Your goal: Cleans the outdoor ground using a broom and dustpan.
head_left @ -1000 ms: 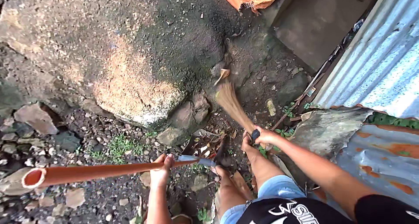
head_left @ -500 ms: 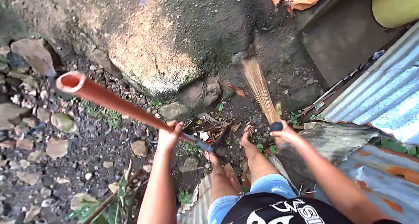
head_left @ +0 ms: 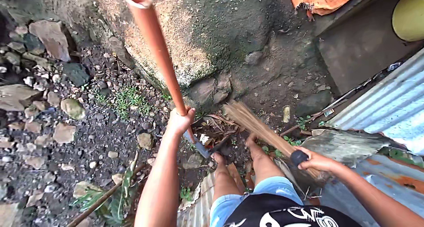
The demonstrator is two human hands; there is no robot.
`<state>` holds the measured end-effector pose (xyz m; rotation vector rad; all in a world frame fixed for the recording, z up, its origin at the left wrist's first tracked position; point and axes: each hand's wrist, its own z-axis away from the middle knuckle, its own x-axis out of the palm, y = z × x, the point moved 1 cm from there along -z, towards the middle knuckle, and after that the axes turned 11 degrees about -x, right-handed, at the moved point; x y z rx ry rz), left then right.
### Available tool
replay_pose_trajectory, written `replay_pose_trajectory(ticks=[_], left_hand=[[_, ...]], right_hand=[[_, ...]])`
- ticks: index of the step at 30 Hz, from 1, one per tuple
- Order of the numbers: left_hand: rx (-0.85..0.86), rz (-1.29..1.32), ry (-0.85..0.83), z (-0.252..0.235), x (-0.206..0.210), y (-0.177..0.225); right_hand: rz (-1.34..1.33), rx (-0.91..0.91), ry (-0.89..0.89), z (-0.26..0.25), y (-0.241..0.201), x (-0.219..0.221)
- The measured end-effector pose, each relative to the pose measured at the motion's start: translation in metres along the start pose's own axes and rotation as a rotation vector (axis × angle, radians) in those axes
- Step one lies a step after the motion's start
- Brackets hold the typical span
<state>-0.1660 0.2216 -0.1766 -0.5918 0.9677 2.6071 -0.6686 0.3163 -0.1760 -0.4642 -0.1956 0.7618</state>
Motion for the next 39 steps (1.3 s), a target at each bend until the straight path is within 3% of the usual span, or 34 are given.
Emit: replay_pose_trajectory(ticks=[2,4,7,10,13,17,20,24,28,30,34,36,39], left_hand=[[-0.063,-0.042,0.06,-0.016,0.007,-0.012],[-0.108,-0.094,0.094,-0.028,0.014,-0.008],[-0.128,-0.191,0.066,-0.032,0.028,0.016],[-0.096,-0.262,0.046,-0.033,0.03,0.029],[-0.09,-0.218,0.013,-0.03,0.004,0.007],[0.055,-0.024,-0.061,-0.009,-0.065,-0.045],[0.13,-0.019,-0.11,0.025,-0.106,-0.077],[0.183,0.043,-0.128,0.058,-0.135,-0.098],[0.207,0.013,-0.133,0.075,-0.136,-0.089],[0.187,-0.088,-0.109,0.07,-0.123,-0.082],[0.021,-0.306,-0.066,0.035,-0.08,-0.103],[0.002,-0.353,-0.033,0.022,-0.062,-0.113],[0.001,-0.428,-0.075,0.017,-0.051,-0.094]], right_hand=[[0.023,0.054,0.089,-0.035,-0.009,0.003],[0.094,0.099,0.143,-0.093,-0.012,0.038],[0.213,0.104,-0.037,-0.152,-0.016,0.113],[0.26,0.033,-0.275,-0.126,-0.031,0.129],[0.243,-0.082,-0.285,-0.044,-0.01,0.104],[0.462,0.096,-0.082,0.052,0.023,0.11],[0.34,0.175,0.153,0.076,0.039,0.138],[-0.126,0.186,0.447,0.043,0.042,0.169],[-0.603,0.223,0.656,-0.036,0.032,0.218],[-0.665,0.209,0.611,-0.078,0.015,0.258],[-0.433,0.151,0.194,-0.103,-0.003,0.32],[-0.409,0.131,0.087,-0.075,-0.005,0.31],[-0.358,0.074,0.039,-0.02,-0.006,0.271]])
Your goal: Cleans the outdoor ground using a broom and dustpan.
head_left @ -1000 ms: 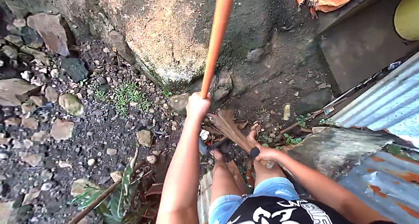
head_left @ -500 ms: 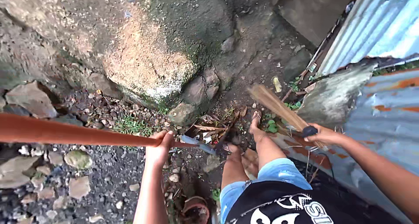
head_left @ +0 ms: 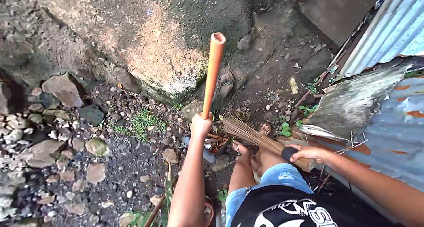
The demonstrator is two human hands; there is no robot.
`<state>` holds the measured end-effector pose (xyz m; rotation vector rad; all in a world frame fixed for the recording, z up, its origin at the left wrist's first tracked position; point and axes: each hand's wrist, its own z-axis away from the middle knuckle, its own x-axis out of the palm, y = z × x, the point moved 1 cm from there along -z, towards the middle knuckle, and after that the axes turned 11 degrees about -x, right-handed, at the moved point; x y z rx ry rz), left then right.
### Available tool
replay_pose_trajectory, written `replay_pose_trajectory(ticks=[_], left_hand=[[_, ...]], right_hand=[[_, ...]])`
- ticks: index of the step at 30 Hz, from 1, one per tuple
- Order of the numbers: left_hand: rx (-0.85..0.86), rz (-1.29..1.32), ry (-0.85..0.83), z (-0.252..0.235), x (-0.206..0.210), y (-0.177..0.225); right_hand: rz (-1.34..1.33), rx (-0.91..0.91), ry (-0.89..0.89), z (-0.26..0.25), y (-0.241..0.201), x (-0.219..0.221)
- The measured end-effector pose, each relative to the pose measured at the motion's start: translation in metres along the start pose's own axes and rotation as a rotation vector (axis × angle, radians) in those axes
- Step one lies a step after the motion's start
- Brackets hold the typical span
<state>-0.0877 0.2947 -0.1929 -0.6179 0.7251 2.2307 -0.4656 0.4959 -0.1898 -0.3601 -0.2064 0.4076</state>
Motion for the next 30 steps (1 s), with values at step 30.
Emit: replay_pose_trajectory(ticks=[30], left_hand=[[0.113,0.036,-0.097,0.005,-0.014,-0.056]], right_hand=[[-0.509,0.221,-0.096,-0.047,-0.042,0.071]])
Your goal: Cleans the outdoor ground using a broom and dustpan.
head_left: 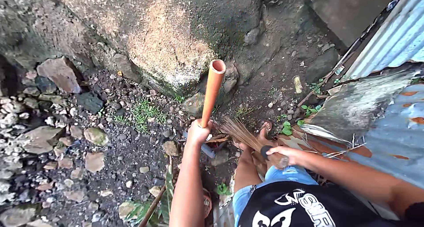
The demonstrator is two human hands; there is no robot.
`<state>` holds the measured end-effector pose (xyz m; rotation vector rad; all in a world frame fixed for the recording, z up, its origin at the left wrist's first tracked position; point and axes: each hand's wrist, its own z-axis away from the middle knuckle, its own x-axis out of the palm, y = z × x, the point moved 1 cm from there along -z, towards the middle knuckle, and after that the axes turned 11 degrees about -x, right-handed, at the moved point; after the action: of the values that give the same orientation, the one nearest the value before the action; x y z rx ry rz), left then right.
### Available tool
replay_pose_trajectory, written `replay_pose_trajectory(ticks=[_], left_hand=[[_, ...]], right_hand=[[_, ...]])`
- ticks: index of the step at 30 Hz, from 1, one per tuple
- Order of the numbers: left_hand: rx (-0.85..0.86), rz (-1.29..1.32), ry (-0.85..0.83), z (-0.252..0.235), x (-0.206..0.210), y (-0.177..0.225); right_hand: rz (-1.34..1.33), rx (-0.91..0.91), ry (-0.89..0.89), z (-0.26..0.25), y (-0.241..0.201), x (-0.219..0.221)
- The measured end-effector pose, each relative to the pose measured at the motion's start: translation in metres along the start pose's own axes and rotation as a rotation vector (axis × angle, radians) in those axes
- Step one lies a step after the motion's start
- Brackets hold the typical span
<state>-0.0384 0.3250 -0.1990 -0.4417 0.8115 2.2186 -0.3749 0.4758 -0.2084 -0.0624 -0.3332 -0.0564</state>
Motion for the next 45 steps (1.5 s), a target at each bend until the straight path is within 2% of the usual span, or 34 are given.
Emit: replay_pose_trajectory(ticks=[4,7,10,12,15,18,20,22,24,26,29,32,35,37,40,44,45], left_hand=[[0.033,0.01,-0.014,-0.007,-0.001,-0.009],[0.072,0.01,-0.024,-0.004,-0.004,-0.012],[0.084,-0.009,-0.029,0.006,-0.004,-0.014],[0.066,-0.023,-0.039,0.007,-0.003,-0.018],[0.036,-0.002,-0.045,0.006,-0.005,-0.025],[-0.009,0.044,-0.042,0.011,-0.019,-0.031],[-0.012,0.093,-0.008,0.021,-0.034,-0.039],[0.047,0.272,0.09,0.032,-0.048,-0.057],[0.165,0.584,0.216,0.044,-0.051,-0.091],[0.287,0.867,0.332,0.061,-0.051,-0.126],[0.408,1.083,0.54,0.102,-0.066,-0.163],[0.48,1.177,0.755,0.146,-0.095,-0.19],[0.507,1.215,0.952,0.189,-0.126,-0.201],[0.499,1.239,1.058,0.218,-0.141,-0.196],[0.489,1.28,1.207,0.25,-0.153,-0.181],[0.515,1.288,1.285,0.269,-0.155,-0.221],[0.46,1.261,1.311,0.275,-0.154,-0.215]], right_hand=[[0.23,-0.052,-0.025,0.08,-0.014,-0.028],[0.333,-0.085,0.109,0.111,-0.031,-0.028],[0.278,-0.18,0.19,0.078,-0.032,-0.022],[0.224,-0.274,0.21,0.018,-0.021,-0.006],[0.363,-0.243,0.159,-0.056,-0.006,0.039],[0.559,-0.147,-0.016,-0.046,-0.014,0.055],[0.611,-0.169,-0.102,-0.011,-0.021,0.028],[0.688,-0.19,-0.15,0.04,-0.033,-0.005],[0.769,-0.223,-0.123,0.084,-0.04,-0.037],[0.816,-0.254,-0.041,0.112,-0.045,-0.064],[0.851,-0.247,0.122,0.127,-0.055,-0.08],[0.813,-0.194,0.296,0.119,-0.067,-0.074],[0.708,-0.153,0.347,0.102,-0.064,-0.06],[0.639,-0.132,0.278,0.093,-0.052,-0.043],[0.58,-0.031,0.082,0.078,-0.039,-0.007],[0.652,0.079,-0.066,0.011,-0.013,0.031],[0.727,0.071,-0.091,-0.012,-0.01,0.034]])
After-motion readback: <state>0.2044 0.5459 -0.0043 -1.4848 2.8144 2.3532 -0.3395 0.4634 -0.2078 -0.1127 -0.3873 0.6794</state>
